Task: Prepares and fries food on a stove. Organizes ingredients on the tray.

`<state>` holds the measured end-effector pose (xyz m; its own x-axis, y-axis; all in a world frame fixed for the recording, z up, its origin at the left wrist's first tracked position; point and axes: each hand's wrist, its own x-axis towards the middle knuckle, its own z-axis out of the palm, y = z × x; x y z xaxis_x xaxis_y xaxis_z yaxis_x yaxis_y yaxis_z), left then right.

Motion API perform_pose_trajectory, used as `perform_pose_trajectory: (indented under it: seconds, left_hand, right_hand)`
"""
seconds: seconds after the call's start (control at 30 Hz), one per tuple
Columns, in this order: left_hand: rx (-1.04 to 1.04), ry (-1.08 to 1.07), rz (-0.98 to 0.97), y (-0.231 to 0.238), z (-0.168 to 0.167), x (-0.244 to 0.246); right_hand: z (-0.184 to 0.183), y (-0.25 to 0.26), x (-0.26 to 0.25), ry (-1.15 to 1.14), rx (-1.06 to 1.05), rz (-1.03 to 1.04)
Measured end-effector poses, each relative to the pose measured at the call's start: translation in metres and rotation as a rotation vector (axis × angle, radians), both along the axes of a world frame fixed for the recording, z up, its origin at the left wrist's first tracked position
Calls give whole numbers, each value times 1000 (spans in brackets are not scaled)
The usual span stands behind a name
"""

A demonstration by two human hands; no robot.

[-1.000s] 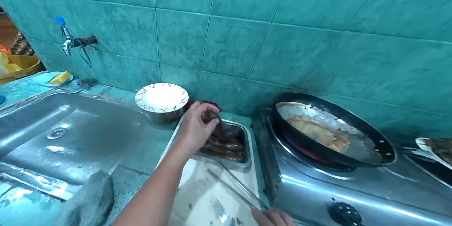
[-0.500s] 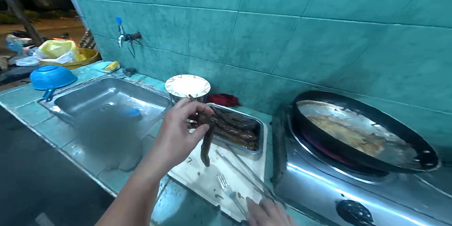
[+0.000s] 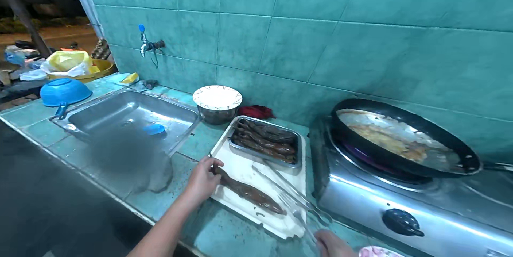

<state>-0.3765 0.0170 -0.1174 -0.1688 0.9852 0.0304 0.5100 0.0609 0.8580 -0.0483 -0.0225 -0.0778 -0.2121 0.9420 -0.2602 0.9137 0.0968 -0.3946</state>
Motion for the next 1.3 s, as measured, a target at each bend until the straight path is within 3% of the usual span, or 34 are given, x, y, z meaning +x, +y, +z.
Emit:
perform_pose_trajectory:
  seconds: [0.2, 0.57, 1.0, 1.07, 1.2, 1.3]
  left_hand:
    - [-82, 217, -167, 3, -11, -34]
    - [-212, 208, -253, 10, -12, -48]
    - [-250, 237, -287, 16, -8, -48]
    - [-249, 238, -290, 18, -7, -47]
    - [-254, 250, -295, 18, -10, -47]
    - [-244, 241, -301, 18, -8, -47]
  right_hand:
    - [11, -7, -57, -85, 56, -6]
    - [-18, -11, -155, -200, 309, 83]
    - [-16, -1, -160, -394, 633, 197]
    - [-1, 0, -162, -401, 627, 189]
    - [-20, 1, -164, -476, 459, 205]
    - [-4, 6, -162, -450, 520, 219]
